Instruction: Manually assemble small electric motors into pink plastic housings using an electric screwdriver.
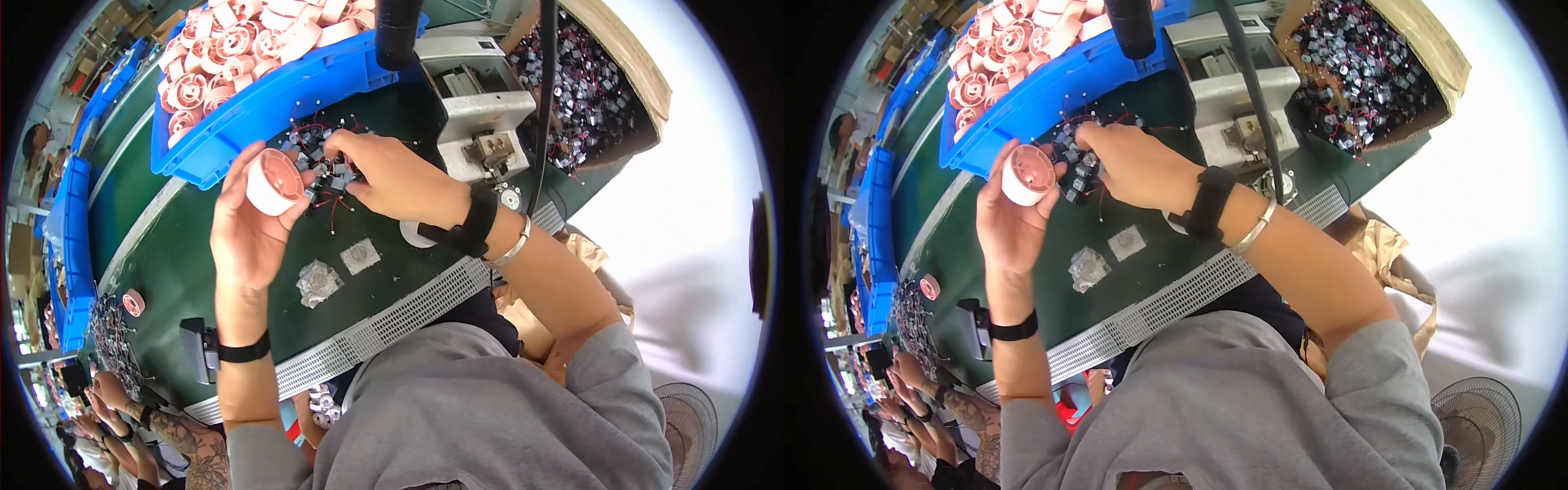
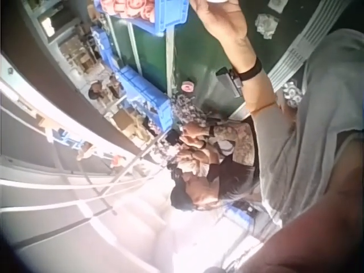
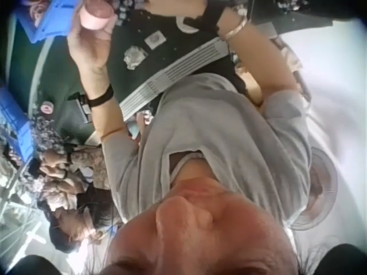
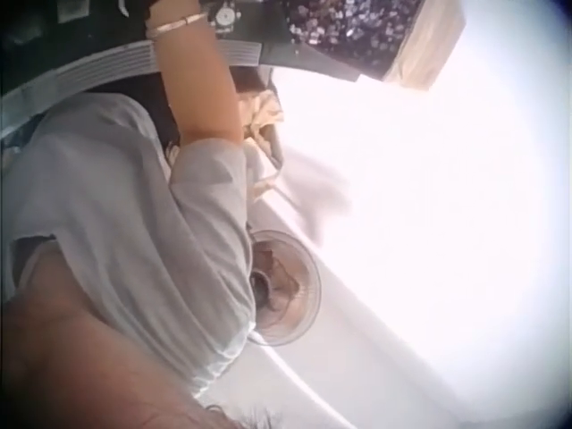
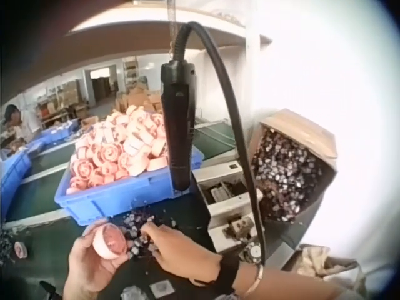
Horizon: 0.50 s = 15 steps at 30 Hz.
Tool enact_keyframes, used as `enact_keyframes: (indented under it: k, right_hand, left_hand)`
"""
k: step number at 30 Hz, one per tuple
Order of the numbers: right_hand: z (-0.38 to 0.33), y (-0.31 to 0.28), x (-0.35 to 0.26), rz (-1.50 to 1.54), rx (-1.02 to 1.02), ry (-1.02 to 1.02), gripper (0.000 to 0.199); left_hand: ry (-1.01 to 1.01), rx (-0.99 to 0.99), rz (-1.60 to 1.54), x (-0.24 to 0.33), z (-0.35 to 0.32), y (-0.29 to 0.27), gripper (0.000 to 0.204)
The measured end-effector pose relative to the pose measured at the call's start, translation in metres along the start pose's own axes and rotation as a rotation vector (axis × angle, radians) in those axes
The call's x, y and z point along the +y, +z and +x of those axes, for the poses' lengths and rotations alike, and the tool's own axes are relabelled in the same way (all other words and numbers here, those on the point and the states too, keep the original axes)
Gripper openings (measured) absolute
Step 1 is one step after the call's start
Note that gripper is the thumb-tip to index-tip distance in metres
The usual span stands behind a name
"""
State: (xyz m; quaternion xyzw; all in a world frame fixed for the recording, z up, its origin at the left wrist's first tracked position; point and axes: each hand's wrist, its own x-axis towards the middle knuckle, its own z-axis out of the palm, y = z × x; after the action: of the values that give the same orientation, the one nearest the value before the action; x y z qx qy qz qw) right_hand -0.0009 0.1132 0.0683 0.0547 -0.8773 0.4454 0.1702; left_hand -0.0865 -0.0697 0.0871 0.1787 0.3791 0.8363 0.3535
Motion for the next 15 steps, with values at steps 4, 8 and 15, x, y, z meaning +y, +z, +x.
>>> enact_keyframes:
  k: [4, 8, 15]
  right_hand:
    - [-0.015, -0.022, -0.023, -0.03, 0.051, -0.06, 0.045]
    - [-0.046, -0.051, -0.046, 0.235, 0.187, 0.25, 0.041]
    - [-0.088, -0.071, -0.028, 0.447, 0.228, 0.268, 0.028]
  left_hand:
    - [-0.004, -0.065, 0.059, -0.033, -0.018, 0.004, 0.048]
    - [0.065, -0.154, 0.207, -0.08, -0.024, 0.003, 0.059]
    - [0.292, -0.191, 0.372, -0.117, -0.009, 0.044, 0.065]
